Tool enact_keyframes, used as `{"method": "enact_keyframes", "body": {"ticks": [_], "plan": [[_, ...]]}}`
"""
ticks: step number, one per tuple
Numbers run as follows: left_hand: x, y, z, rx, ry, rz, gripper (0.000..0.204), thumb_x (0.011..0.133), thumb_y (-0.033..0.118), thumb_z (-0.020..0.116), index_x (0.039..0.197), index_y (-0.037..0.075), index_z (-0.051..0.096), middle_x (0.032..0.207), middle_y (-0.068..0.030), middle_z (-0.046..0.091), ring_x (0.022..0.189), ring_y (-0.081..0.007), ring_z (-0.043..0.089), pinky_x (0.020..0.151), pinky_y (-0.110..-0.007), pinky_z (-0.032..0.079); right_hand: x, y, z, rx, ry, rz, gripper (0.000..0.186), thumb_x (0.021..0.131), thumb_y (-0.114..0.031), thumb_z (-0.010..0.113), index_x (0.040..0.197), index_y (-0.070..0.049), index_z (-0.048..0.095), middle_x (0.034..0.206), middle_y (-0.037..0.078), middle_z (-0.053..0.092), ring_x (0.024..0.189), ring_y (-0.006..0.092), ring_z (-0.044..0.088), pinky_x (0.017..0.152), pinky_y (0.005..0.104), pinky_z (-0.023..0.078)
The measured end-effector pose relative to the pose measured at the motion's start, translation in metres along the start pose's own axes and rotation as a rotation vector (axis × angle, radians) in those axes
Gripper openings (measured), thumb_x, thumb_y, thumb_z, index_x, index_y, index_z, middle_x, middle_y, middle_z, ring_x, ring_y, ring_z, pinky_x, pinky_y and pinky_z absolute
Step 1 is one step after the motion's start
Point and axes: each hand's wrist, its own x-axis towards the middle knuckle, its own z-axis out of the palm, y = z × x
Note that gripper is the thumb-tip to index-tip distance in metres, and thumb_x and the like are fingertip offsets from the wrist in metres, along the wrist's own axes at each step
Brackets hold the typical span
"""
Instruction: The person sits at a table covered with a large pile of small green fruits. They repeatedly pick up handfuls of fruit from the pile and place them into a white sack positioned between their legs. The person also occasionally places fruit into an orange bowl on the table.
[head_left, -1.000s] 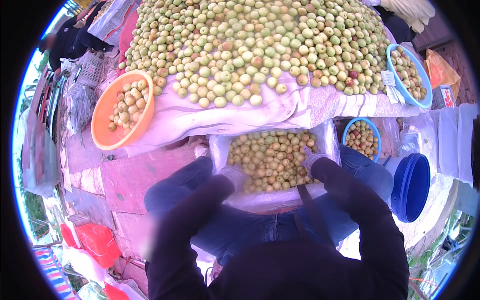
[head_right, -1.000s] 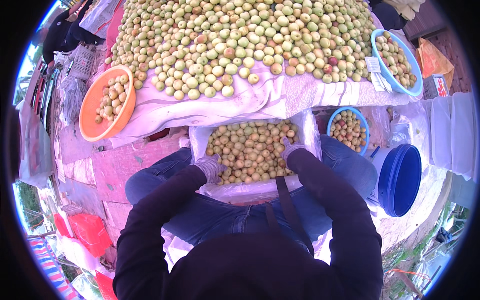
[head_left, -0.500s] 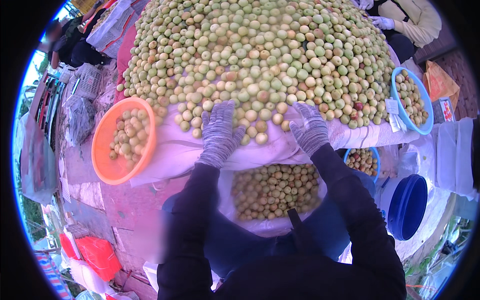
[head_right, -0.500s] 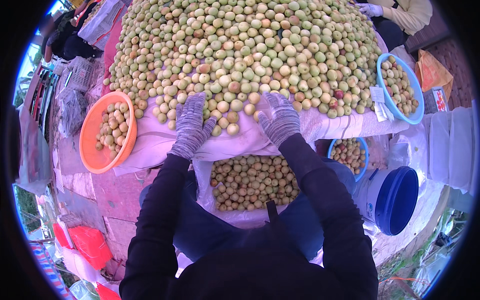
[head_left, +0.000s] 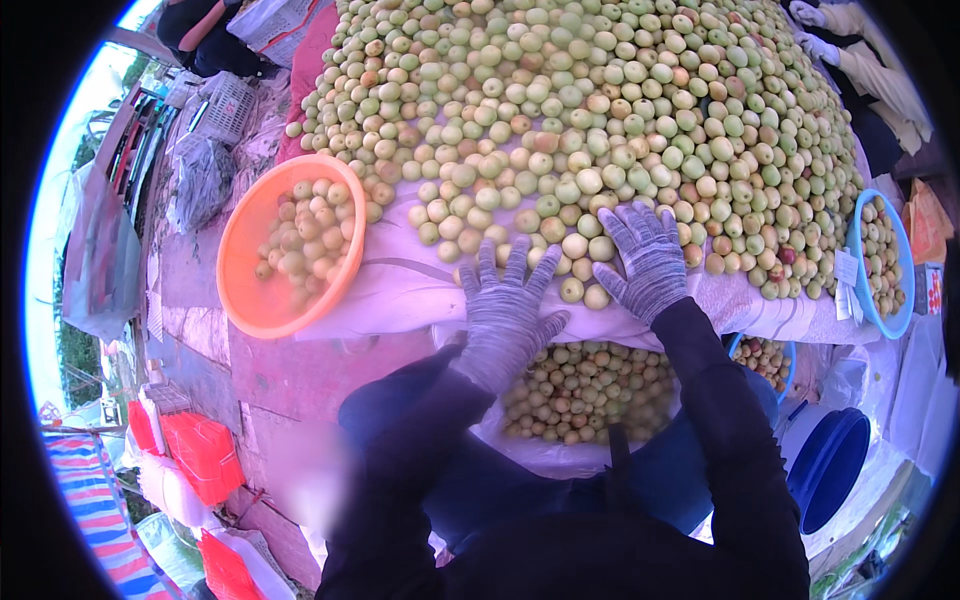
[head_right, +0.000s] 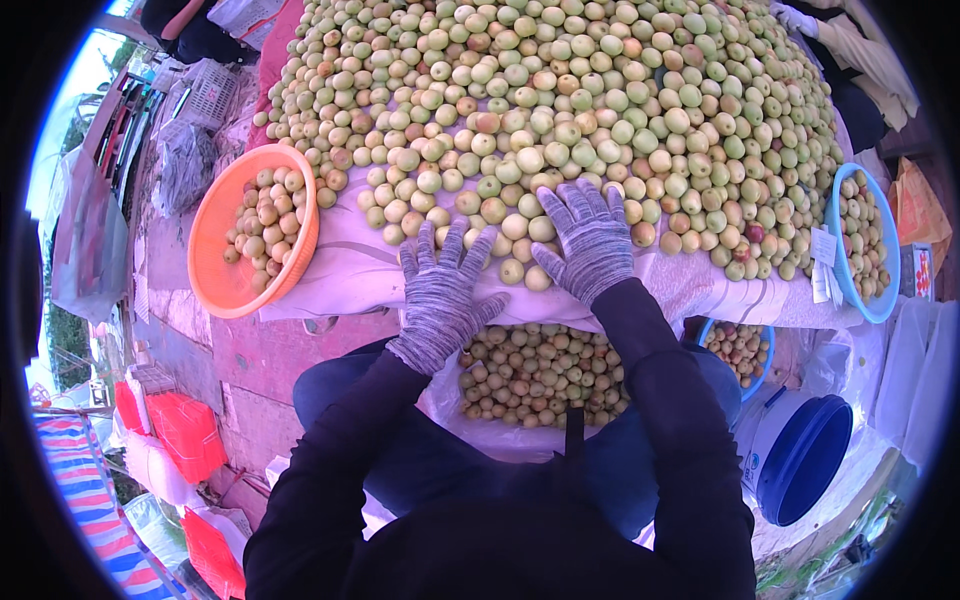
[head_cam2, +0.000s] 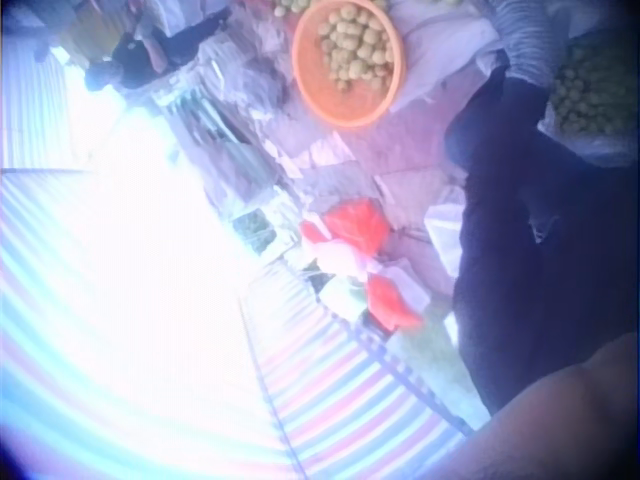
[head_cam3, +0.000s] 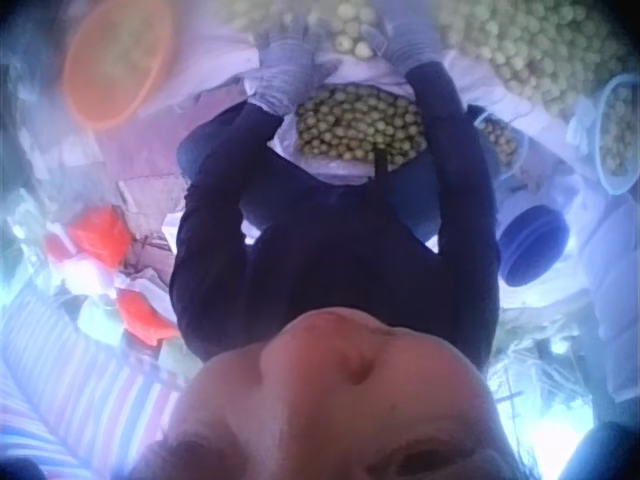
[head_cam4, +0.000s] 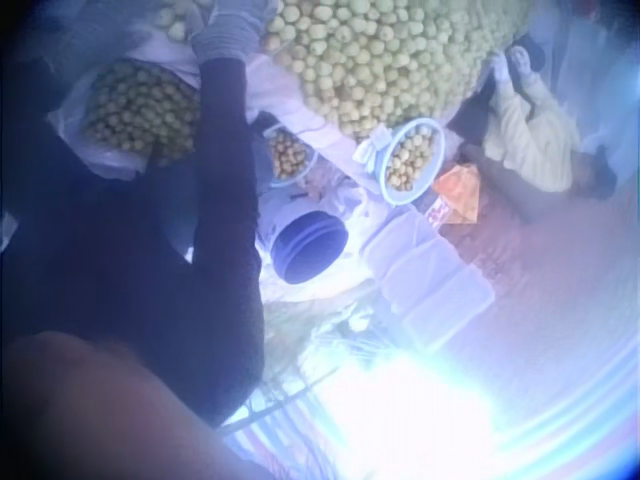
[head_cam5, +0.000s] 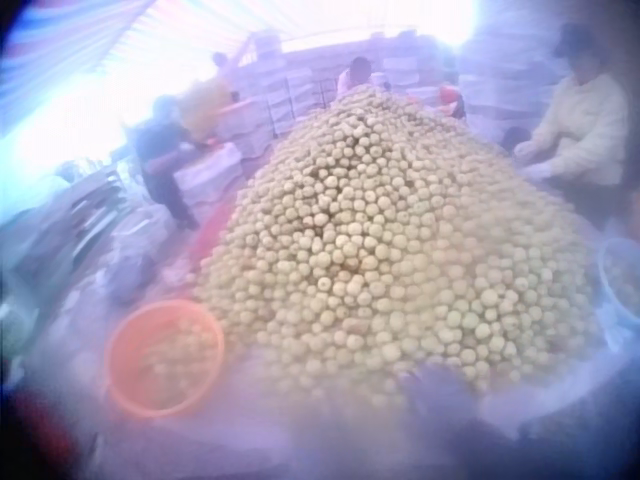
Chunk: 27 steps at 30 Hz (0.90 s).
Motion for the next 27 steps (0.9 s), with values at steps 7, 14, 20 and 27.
{"method": "enact_keyframes", "body": {"ticks": [7,14,20,27], "plan": [[0.002,-0.016,0.004,-0.087,0.001,0.167,0.052,0.072,0.029,0.065,0.122,0.019,0.052,0.136,-0.0170,0.031,0.130,-0.0420,0.021,0.105,-0.057,0.014,-0.005,0.002,-0.004,0.035,-0.032,-0.011,0.049,0.077,-0.037,0.058,0.117,-0.010,0.054,0.124,0.013,0.048,0.122,0.0306,0.037,0.107,0.0506,0.013],[0.058,-0.073,-0.007,-0.245,0.472,-0.016,0.058,0.074,0.021,0.062,0.129,0.017,0.044,0.135,-0.0172,0.034,0.127,-0.0388,0.028,0.104,-0.054,0.019,-0.011,-0.003,-0.011,0.140,0.181,0.007,0.038,0.076,-0.029,0.059,0.107,-0.007,0.058,0.118,0.012,0.050,0.118,0.0305,0.040,0.104,0.0528,0.016],[0.057,-0.062,0.008,0.174,0.147,-0.079,0.055,0.081,0.036,0.053,0.132,0.019,0.039,0.135,-0.0127,0.035,0.129,-0.0340,0.025,0.100,-0.062,0.017,-0.013,-0.003,-0.007,0.021,0.084,0.016,0.052,0.076,-0.027,0.059,0.122,-0.007,0.049,0.129,0.015,0.042,0.122,0.0322,0.036,0.104,0.0516,0.017],[0.023,-0.063,0.000,-0.055,0.120,0.008,0.037,0.080,0.024,0.050,0.115,0.014,0.055,0.123,-0.0099,0.049,0.122,-0.0282,0.038,0.103,-0.056,0.017,-0.012,0.009,-0.005,0.309,0.131,0.125,0.038,0.078,-0.021,0.059,0.113,-0.006,0.056,0.120,0.014,0.049,0.117,0.0309,0.042,0.103,0.0464,0.023]]}}
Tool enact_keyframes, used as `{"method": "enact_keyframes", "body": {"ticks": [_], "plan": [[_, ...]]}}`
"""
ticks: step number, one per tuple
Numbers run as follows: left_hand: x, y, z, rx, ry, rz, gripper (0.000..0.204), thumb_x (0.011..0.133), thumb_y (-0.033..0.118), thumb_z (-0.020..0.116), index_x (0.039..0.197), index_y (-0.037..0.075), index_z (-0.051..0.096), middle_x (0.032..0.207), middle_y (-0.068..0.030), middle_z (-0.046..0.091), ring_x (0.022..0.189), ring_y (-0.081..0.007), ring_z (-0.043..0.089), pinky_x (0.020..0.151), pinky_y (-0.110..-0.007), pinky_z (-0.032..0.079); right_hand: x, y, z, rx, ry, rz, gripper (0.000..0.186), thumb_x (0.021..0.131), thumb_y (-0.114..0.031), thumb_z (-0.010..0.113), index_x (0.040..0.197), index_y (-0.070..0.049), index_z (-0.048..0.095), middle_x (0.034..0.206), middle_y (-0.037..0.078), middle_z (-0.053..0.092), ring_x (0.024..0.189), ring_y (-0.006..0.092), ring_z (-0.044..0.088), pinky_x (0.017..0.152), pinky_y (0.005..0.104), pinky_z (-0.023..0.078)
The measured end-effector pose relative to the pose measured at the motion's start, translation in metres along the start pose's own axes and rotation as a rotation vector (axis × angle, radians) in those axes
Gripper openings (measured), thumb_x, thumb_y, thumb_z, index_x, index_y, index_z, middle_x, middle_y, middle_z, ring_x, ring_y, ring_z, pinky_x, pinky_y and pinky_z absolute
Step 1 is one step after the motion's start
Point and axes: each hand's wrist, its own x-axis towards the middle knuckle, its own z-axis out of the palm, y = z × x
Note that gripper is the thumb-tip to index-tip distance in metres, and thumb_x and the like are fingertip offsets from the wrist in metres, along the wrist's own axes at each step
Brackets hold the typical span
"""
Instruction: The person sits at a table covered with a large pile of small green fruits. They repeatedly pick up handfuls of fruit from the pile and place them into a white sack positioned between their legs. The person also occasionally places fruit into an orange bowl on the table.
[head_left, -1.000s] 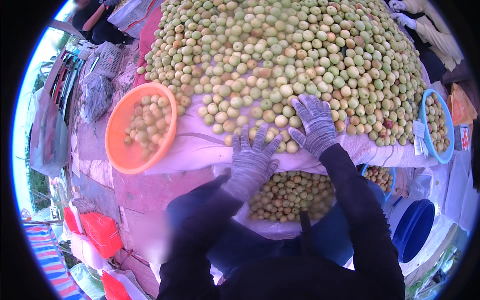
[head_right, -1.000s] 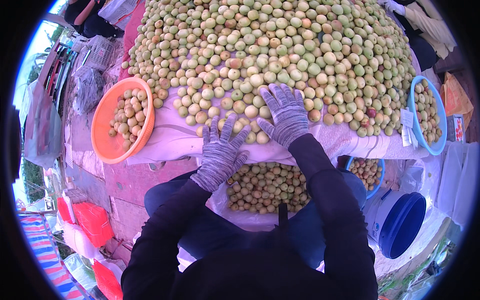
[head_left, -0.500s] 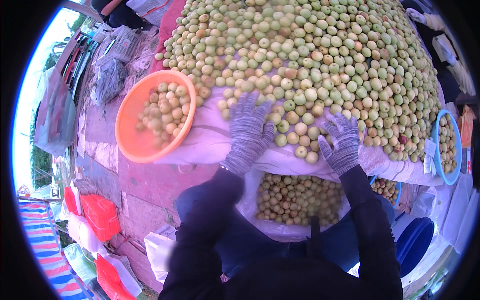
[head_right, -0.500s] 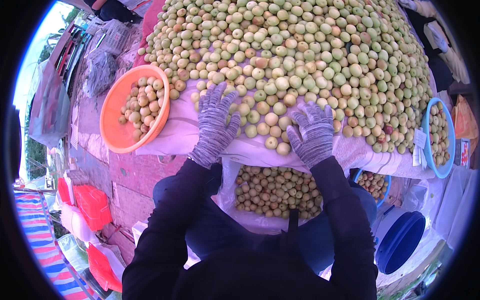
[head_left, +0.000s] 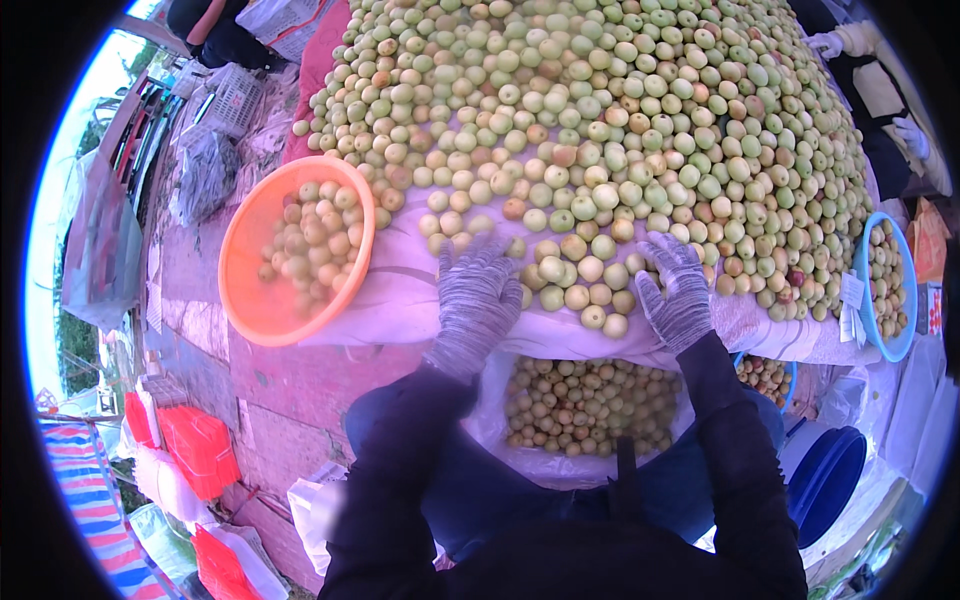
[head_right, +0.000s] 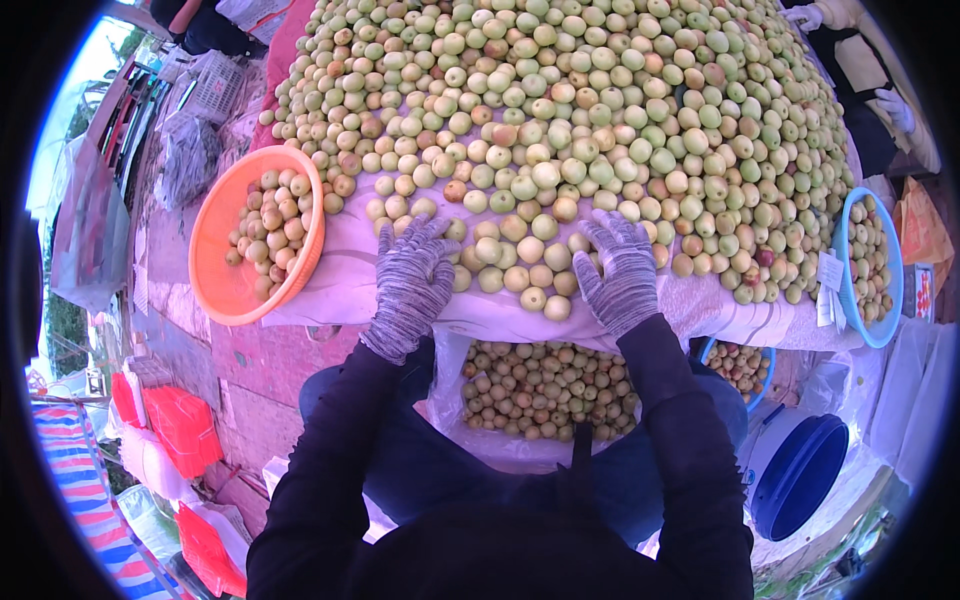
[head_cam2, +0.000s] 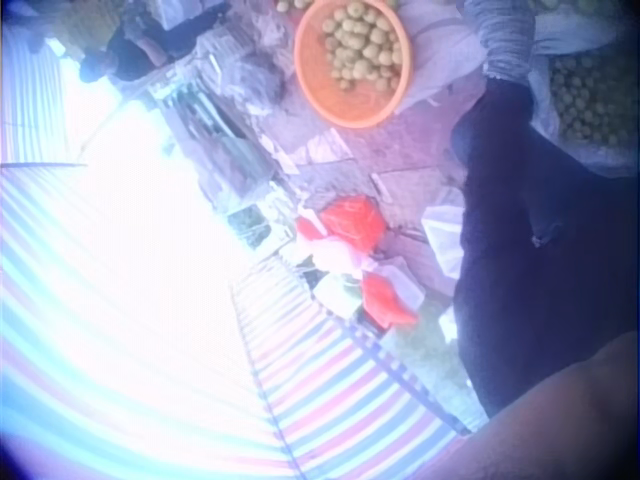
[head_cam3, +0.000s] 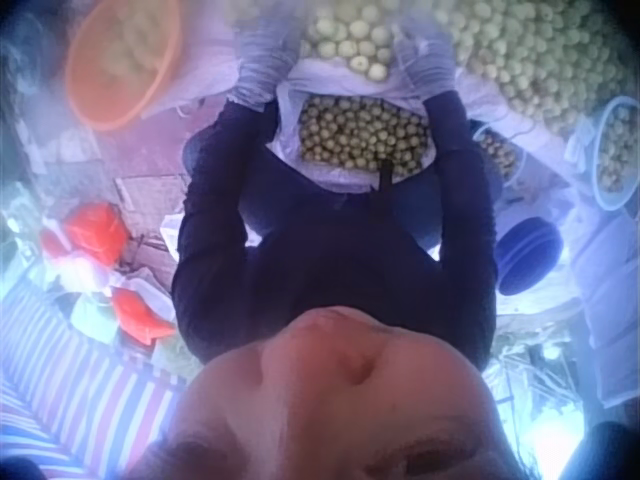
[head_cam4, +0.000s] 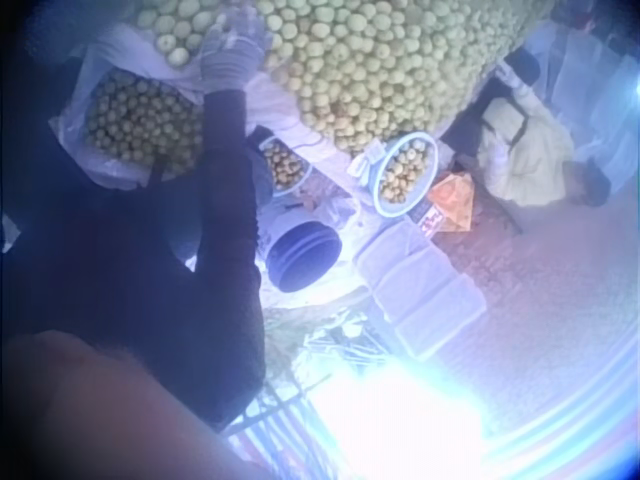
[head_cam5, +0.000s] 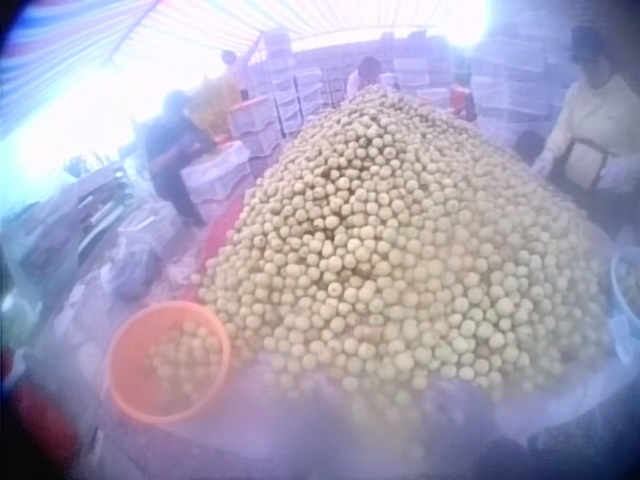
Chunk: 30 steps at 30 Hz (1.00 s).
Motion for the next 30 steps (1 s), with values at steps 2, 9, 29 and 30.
{"method": "enact_keyframes", "body": {"ticks": [2,9,29,30], "plan": [[0.011,-0.011,-0.006,-0.060,0.056,-0.101,0.034,0.075,0.018,0.052,0.108,0.012,0.058,0.117,-0.0076,0.054,0.118,-0.0260,0.042,0.103,-0.054,0.020,0.001,0.000,-0.001,-0.025,0.056,0.006,0.034,0.079,-0.021,0.060,0.110,-0.006,0.058,0.117,0.013,0.052,0.114,0.0298,0.044,0.102,0.0458,0.025],[0.072,-0.016,-0.006,0.171,0.336,0.042,0.025,0.074,0.011,0.054,0.098,0.010,0.061,0.099,-0.0084,0.061,0.098,-0.0270,0.054,0.088,-0.044,0.037,0.004,-0.005,-0.006,0.057,0.079,-0.005,0.033,0.079,-0.021,0.060,0.109,-0.006,0.058,0.114,0.011,0.054,0.111,0.0284,0.047,0.101,0.0445,0.027],[0.038,0.047,-0.039,-0.879,0.115,0.127,0.050,0.073,0.010,0.067,0.120,0.007,0.052,0.114,-0.0142,0.056,0.108,-0.0238,0.052,0.095,-0.036,0.039,-0.030,-0.042,-0.054,2.036,-0.029,0.858,0.033,0.086,-0.025,0.056,0.117,-0.013,0.049,0.095,0.006,0.054,0.067,0.0137,0.055,0.044,0.0185,0.042],[0.037,0.043,-0.037,-1.013,0.189,0.026,0.045,0.074,0.007,0.065,0.117,0.007,0.054,0.115,-0.0106,0.055,0.108,-0.0225,0.052,0.094,-0.035,0.039,-0.044,-0.023,-0.066,2.049,0.000,0.790,0.029,0.086,-0.024,0.056,0.113,-0.013,0.051,0.093,0.005,0.054,0.064,0.0128,0.053,0.042,0.0179,0.040]]}}
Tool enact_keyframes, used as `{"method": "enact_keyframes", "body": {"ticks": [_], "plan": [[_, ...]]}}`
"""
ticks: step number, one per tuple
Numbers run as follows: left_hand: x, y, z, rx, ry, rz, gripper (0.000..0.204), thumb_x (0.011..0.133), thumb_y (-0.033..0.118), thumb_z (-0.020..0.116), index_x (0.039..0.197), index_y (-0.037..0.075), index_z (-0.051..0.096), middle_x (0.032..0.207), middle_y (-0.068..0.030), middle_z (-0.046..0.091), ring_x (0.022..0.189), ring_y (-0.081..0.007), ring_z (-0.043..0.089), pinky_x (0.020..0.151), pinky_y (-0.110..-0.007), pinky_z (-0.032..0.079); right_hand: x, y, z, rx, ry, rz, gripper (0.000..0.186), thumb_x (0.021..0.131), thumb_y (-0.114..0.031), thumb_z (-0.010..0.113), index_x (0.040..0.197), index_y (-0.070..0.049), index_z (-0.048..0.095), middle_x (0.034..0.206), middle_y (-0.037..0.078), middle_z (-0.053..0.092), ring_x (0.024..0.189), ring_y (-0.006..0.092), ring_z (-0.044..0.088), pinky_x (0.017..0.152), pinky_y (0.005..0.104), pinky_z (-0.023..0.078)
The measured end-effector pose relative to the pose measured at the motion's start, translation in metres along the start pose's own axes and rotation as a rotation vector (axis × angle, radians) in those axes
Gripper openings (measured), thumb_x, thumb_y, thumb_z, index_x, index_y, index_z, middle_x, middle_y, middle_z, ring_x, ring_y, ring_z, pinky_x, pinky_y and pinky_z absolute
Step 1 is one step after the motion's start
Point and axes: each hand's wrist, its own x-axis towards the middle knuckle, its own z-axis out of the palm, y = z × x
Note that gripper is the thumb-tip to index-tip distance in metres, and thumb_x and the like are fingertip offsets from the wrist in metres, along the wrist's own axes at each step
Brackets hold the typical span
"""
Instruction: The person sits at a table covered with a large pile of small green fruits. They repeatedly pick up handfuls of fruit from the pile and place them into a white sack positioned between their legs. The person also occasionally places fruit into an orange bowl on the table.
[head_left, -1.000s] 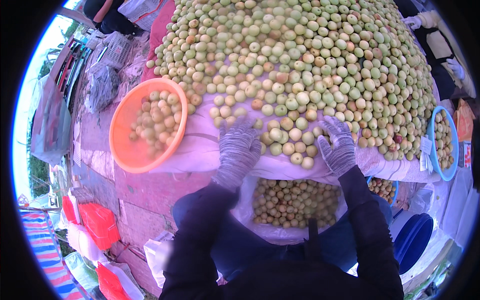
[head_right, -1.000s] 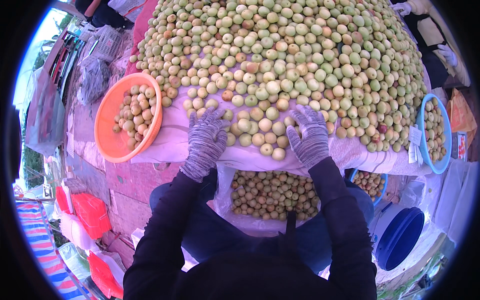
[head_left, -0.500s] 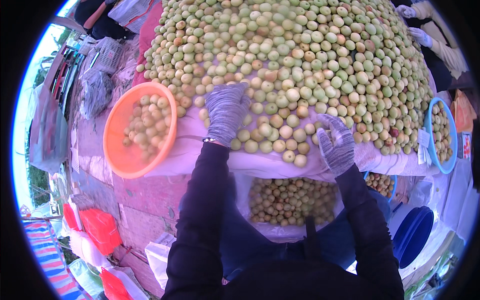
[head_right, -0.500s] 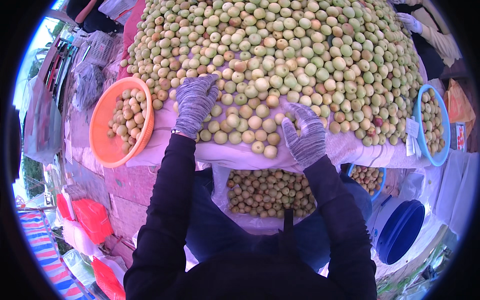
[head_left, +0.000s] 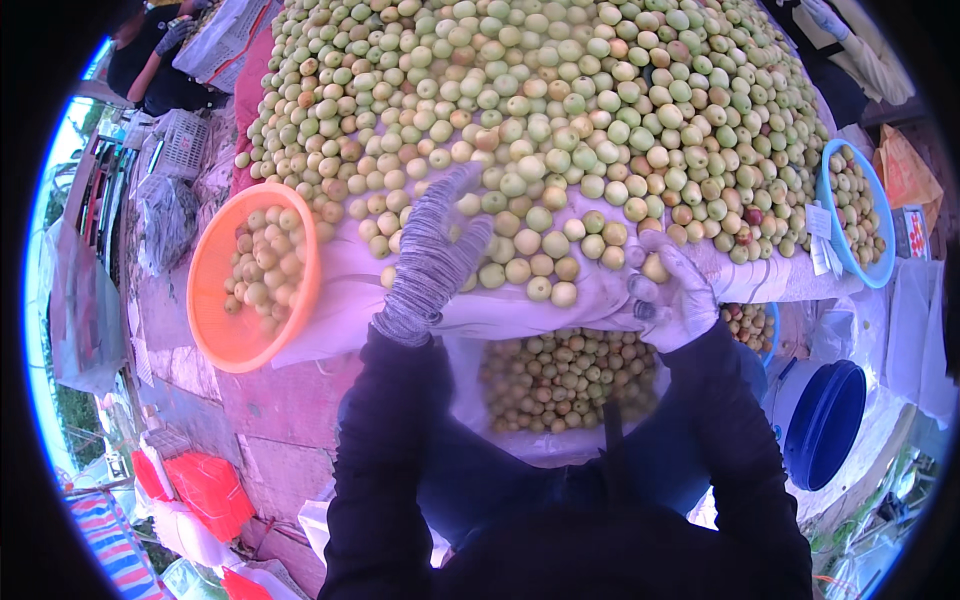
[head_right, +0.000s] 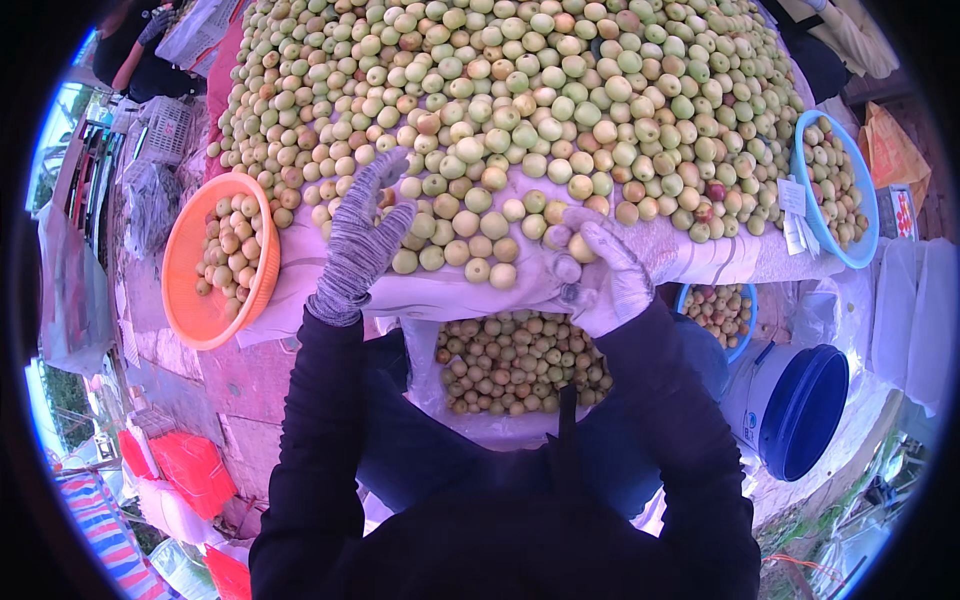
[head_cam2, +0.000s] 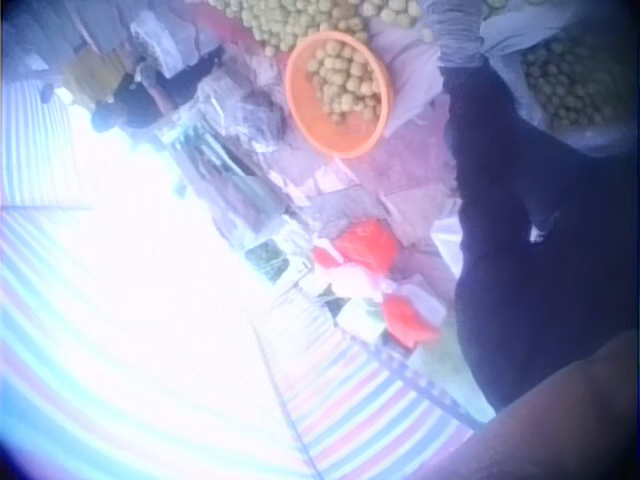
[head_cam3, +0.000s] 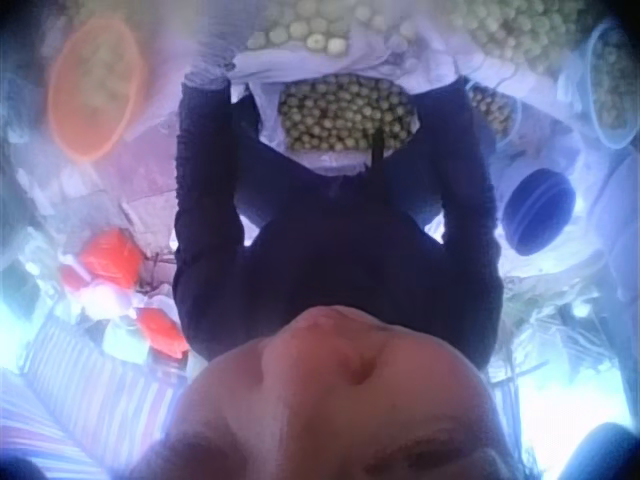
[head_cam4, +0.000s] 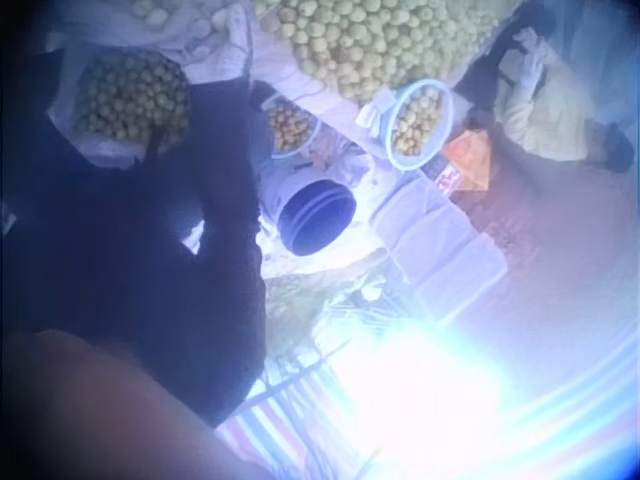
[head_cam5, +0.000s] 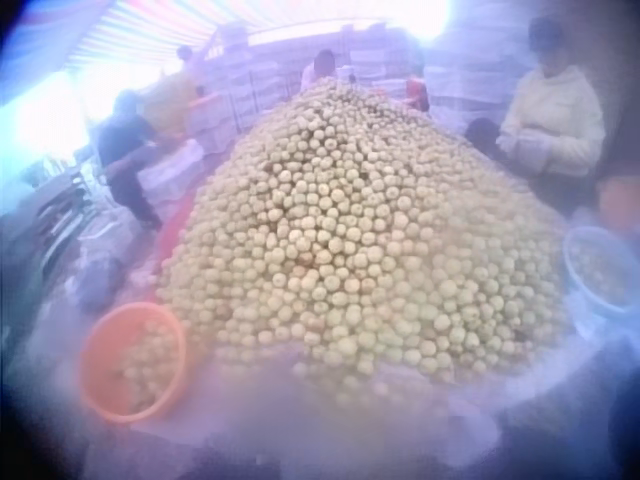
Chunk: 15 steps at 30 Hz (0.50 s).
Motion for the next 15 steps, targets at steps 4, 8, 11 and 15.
{"method": "enact_keyframes", "body": {"ticks": [4,8,11,15], "plan": [[-0.001,-0.022,-0.008,0.537,-0.131,0.265,0.035,0.072,0.011,0.066,0.107,0.008,0.059,0.110,-0.0100,0.057,0.103,-0.0241,0.054,0.089,-0.038,0.041,-0.113,-0.105,-0.115,-0.518,0.403,-0.537,0.018,0.085,-0.018,0.059,0.100,-0.010,0.055,0.085,0.001,0.055,0.056,0.0054,0.048,0.039,0.0141,0.034],[-0.010,-0.040,-0.001,0.766,-0.287,0.294,0.031,0.069,0.016,0.066,0.099,0.011,0.063,0.106,-0.0088,0.058,0.098,-0.0262,0.054,0.087,-0.040,0.041,-0.253,-0.223,-0.216,-1.240,1.167,-0.553,0.027,0.084,-0.016,0.059,0.109,-0.007,0.057,0.097,0.007,0.059,0.075,0.0128,0.058,0.063,0.0220,0.049],[-0.010,-0.050,-0.010,0.829,-0.143,0.344,0.029,0.069,0.015,0.064,0.097,0.010,0.063,0.106,-0.0078,0.058,0.095,-0.0282,0.054,0.086,-0.040,0.040,-0.279,-0.230,-0.228,-2.365,1.620,-0.545,0.036,0.082,-0.017,0.060,0.116,-0.005,0.055,0.110,0.014,0.057,0.101,0.0236,0.055,0.090,0.0324,0.042],[-0.010,-0.063,-0.029,0.926,-0.033,0.286,0.034,0.071,0.015,0.064,0.104,0.009,0.061,0.110,-0.0110,0.056,0.102,-0.0304,0.050,0.091,-0.040,0.037,-0.153,-0.159,-0.164,-1.515,0.644,-0.637,0.034,0.086,-0.011,0.053,0.119,-0.003,0.051,0.112,0.009,0.053,0.099,0.0153,0.054,0.084,0.0256,0.044]]}}
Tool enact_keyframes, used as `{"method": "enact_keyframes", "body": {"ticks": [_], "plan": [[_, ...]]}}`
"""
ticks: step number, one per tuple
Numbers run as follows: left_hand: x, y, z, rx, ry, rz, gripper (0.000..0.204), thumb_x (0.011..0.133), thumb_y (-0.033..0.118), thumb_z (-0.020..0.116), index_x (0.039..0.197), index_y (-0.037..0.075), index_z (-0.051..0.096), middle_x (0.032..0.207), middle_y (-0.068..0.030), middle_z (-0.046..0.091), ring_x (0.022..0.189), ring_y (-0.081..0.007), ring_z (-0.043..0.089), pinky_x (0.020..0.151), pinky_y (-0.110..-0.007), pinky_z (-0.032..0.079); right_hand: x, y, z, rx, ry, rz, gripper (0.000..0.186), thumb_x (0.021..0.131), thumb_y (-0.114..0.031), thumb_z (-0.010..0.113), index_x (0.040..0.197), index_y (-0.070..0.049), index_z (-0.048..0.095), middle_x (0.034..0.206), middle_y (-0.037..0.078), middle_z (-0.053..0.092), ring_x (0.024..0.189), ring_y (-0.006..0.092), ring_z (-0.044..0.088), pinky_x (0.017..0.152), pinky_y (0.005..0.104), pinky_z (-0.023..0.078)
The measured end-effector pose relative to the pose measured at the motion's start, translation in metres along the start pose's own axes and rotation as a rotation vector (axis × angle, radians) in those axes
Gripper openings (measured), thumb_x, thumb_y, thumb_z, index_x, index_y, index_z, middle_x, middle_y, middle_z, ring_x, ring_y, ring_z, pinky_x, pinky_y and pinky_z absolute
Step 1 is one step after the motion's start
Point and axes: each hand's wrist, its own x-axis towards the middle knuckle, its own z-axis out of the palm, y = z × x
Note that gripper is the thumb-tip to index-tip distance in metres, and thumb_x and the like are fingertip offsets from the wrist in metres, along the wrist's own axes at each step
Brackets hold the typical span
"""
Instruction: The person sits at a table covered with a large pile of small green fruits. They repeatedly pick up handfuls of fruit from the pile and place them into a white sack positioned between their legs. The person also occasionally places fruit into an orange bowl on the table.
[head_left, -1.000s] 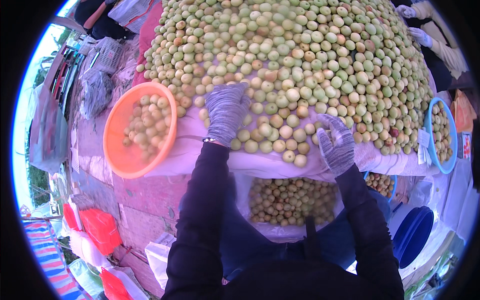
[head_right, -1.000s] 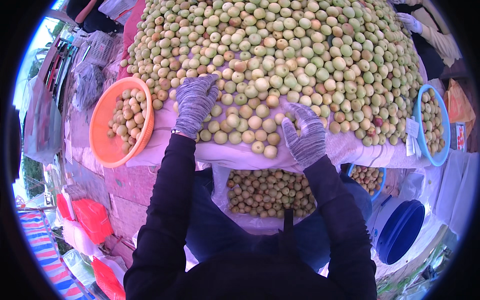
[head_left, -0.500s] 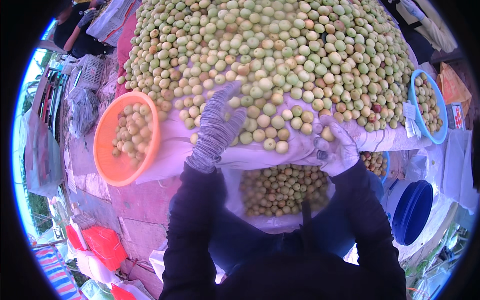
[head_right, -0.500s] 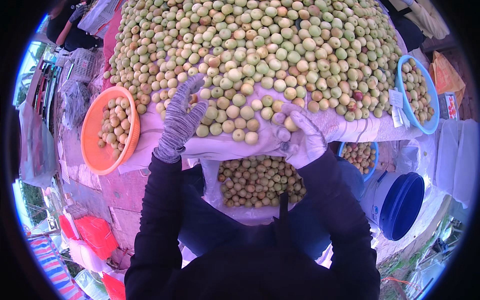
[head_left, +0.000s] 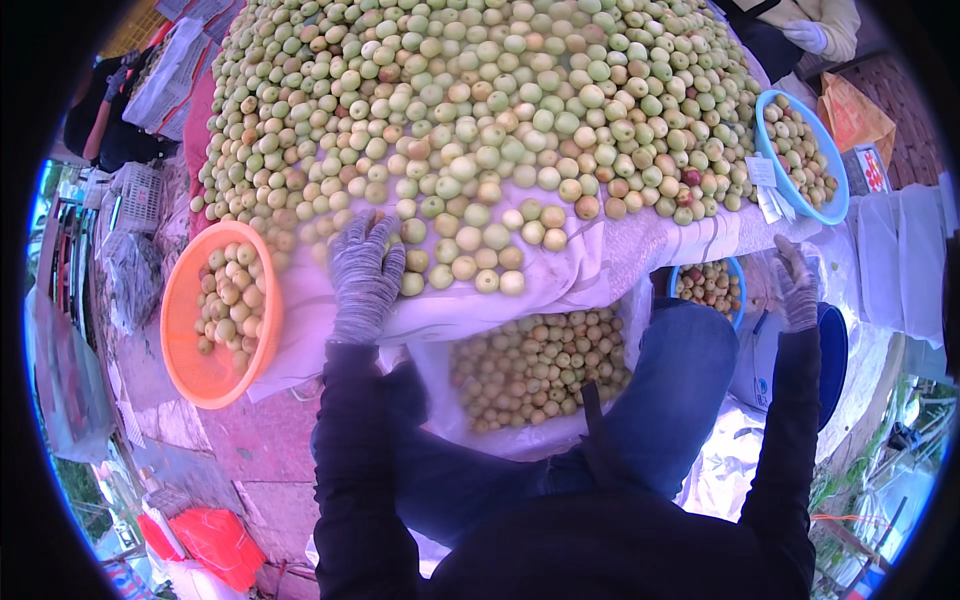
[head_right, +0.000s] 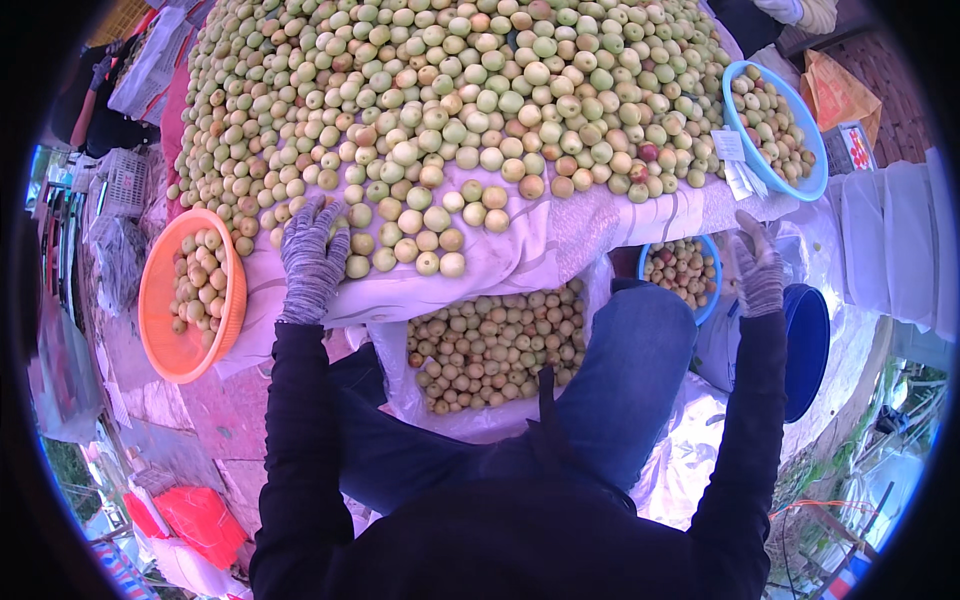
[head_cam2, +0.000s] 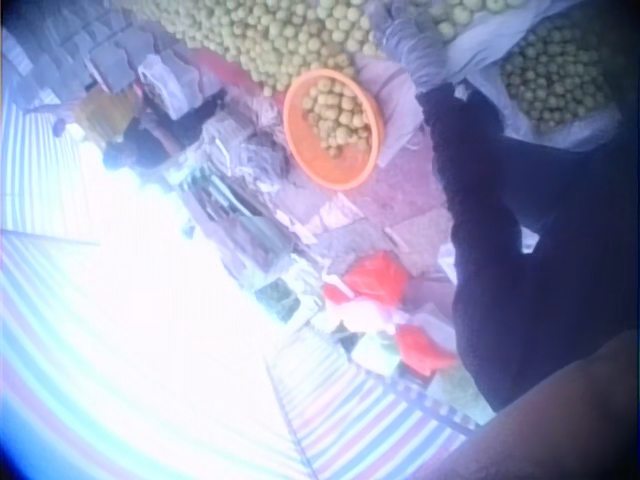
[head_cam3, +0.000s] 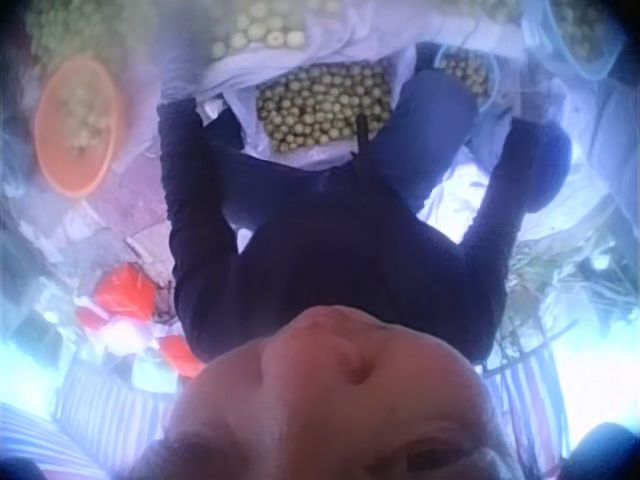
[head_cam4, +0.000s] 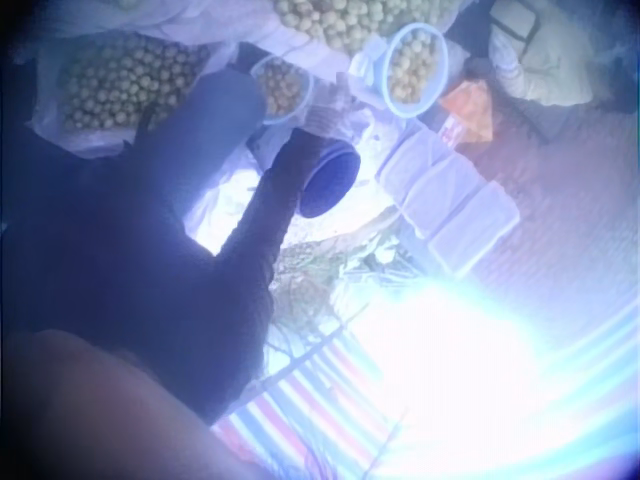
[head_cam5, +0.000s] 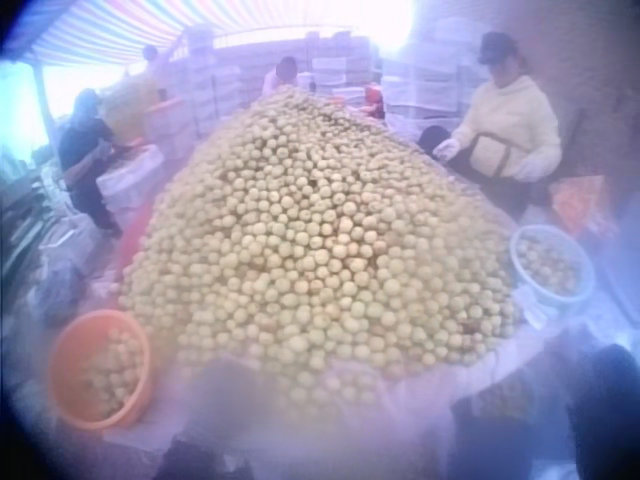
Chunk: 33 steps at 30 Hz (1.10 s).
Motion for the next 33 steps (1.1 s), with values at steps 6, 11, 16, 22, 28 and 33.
{"method": "enact_keyframes", "body": {"ticks": [6,11,16,22,28,33], "plan": [[-0.023,-0.018,-0.021,-0.304,0.148,-0.206,0.033,0.081,0.009,0.059,0.114,0.004,0.055,0.111,-0.0138,0.056,0.106,-0.0292,0.051,0.091,-0.038,0.040,0.031,-0.145,0.215,-0.217,-0.341,-0.487,0.040,0.081,-0.024,0.058,0.117,-0.008,0.054,0.113,0.013,0.057,0.105,0.0291,0.053,0.089,0.0382,0.042],[-0.042,-0.030,-0.042,-0.317,0.121,-0.409,0.035,0.082,0.007,0.056,0.117,0.002,0.052,0.109,-0.0162,0.058,0.103,-0.0274,0.053,0.091,-0.037,0.041,0.056,-0.198,0.274,-0.800,-0.631,-0.279,0.045,0.079,-0.035,0.060,0.115,-0.008,0.053,0.105,0.013,0.059,0.098,0.0287,0.057,0.082,0.0399,0.046],[-0.040,-0.040,-0.044,-0.446,0.174,-0.545,0.033,0.085,0.005,0.053,0.117,-0.001,0.051,0.107,-0.0137,0.058,0.096,-0.0187,0.056,0.085,-0.028,0.044,0.062,-0.200,0.286,-0.593,-0.471,-0.245,0.031,0.081,-0.028,0.057,0.104,-0.008,0.055,0.096,0.013,0.061,0.091,0.0287,0.060,0.076,0.0393,0.048],[-0.038,-0.039,-0.048,-0.522,0.190,-0.586,0.032,0.086,0.004,0.052,0.118,0.000,0.051,0.105,-0.0104,0.059,0.093,-0.0153,0.056,0.082,-0.025,0.045,0.050,-0.235,0.331,-0.360,-0.562,-0.570,0.022,0.083,-0.015,0.053,0.103,-0.007,0.056,0.095,0.016,0.061,0.085,0.0312,0.060,0.072,0.0394,0.049],[-0.036,-0.041,-0.049,-0.416,0.177,-0.531,0.031,0.086,0.008,0.052,0.117,0.000,0.052,0.107,-0.0135,0.059,0.095,-0.0185,0.058,0.085,-0.029,0.045,0.058,-0.286,0.389,-0.912,-0.902,-0.453,0.034,0.080,-0.017,0.057,0.113,-0.009,0.054,0.108,0.014,0.060,0.100,0.0276,0.058,0.082,0.0391,0.048],[-0.031,-0.027,-0.041,-0.217,0.124,-0.185,0.037,0.078,0.007,0.061,0.115,0.005,0.055,0.107,-0.0141,0.059,0.099,-0.0264,0.057,0.088,-0.035,0.044,0.085,-0.259,0.345,-0.022,-0.778,-0.011,0.030,0.084,-0.027,0.056,0.105,-0.005,0.050,0.081,0.010,0.062,0.061,0.0173,0.061,0.053,0.0334,0.051]]}}
